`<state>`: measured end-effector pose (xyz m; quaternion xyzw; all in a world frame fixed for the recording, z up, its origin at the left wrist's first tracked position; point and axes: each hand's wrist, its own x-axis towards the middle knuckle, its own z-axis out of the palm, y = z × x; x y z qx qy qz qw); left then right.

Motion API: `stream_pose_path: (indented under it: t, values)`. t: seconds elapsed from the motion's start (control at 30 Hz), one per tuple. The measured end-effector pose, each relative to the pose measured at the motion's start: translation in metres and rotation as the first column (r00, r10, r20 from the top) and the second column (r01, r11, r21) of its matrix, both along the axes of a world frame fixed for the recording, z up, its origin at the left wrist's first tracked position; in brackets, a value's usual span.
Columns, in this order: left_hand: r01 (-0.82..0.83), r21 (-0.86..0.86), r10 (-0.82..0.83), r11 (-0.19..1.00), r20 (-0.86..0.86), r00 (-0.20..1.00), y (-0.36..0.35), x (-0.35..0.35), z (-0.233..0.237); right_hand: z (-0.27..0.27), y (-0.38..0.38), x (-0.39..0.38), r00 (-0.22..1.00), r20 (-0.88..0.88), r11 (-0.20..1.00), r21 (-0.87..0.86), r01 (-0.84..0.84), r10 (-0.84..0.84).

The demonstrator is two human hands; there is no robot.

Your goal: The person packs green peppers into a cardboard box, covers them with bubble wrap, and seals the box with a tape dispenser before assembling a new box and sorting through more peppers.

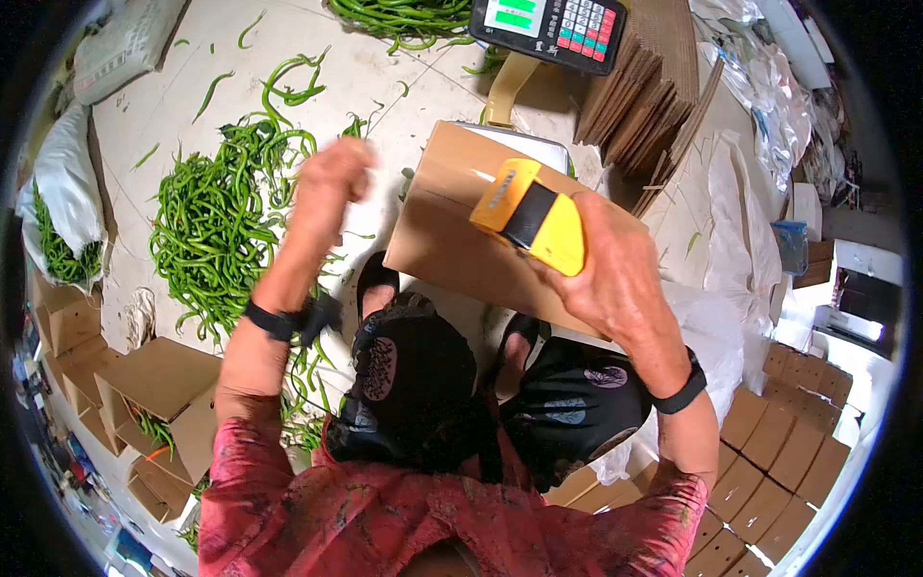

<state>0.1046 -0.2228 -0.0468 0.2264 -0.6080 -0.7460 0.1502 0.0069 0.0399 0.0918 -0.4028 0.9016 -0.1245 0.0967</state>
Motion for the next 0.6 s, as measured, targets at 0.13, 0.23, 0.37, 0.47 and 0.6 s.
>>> stream_pose_path:
  t: [0.13, 0.23, 0.37, 0.47, 0.6]
  values:
    - [-0.09, 0.134, 0.082, 0.987, 0.065, 0.995, -0.088, 0.023, -0.043, -0.002, -0.01, -0.003, 0.998, -0.058, 0.996, 0.089, -0.012, 0.017]
    - [-0.065, -0.045, 0.07, 0.997, 0.116, 0.991, -0.103, 0.032, -0.045, -0.008, -0.028, -0.003, 0.995, -0.083, 0.986, 0.161, -0.039, 0.053]
    - [-0.088, -0.118, 0.101, 0.989, 0.107, 0.989, -0.109, 0.032, -0.059, -0.018, -0.04, -0.005, 0.99, -0.106, 0.98, 0.184, -0.071, 0.091]
    - [-0.104, -0.132, 0.121, 0.986, 0.127, 0.985, -0.111, 0.03, -0.091, -0.025, -0.055, -0.005, 0.986, -0.103, 0.97, 0.218, -0.106, 0.131]
    - [-0.113, -0.201, 0.157, 0.973, 0.215, 0.964, -0.092, 0.023, -0.158, -0.043, -0.074, -0.004, 0.979, -0.115, 0.944, 0.306, -0.125, 0.167]
